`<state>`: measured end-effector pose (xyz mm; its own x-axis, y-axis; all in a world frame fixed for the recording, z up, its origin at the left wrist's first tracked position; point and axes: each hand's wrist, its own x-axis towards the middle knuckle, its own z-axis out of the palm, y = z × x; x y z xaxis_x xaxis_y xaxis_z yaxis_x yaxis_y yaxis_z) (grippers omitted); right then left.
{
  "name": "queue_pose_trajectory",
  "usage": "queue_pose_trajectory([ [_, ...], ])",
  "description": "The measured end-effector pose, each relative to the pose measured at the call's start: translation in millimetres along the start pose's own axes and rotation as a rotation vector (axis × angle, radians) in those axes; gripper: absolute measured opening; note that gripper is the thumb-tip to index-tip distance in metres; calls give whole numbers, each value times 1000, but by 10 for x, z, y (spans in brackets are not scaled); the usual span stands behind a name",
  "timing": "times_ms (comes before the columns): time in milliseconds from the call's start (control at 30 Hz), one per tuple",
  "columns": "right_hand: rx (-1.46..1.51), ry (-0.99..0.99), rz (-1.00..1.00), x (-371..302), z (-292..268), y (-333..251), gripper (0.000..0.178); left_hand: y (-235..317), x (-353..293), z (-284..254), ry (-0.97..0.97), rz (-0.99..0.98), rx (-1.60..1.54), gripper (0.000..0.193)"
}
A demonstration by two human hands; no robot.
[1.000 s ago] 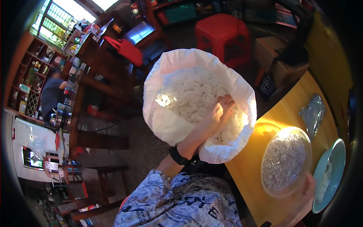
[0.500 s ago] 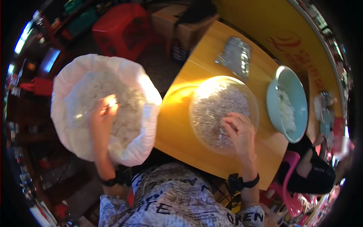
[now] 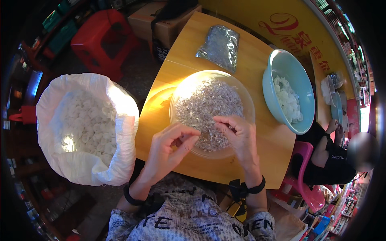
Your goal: Assembling small plastic caps onto silver metal studs by hand.
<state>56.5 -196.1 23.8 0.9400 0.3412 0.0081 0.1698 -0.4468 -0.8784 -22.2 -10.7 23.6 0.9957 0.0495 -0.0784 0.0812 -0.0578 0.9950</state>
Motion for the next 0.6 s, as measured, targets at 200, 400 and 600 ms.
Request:
queue_pose_trajectory([
  [200, 257, -89, 165, -23, -24, -111, 13, -140, 164, 70, 45, 52, -85, 14],
  [400, 460, -208, 288, -7, -21, -202, 13, -77, 170, 40, 51, -80, -190, 15],
  [600, 465, -221, 294, -12, 62, -226, 13, -41, 138, -33, 47, -45, -220, 15],
])
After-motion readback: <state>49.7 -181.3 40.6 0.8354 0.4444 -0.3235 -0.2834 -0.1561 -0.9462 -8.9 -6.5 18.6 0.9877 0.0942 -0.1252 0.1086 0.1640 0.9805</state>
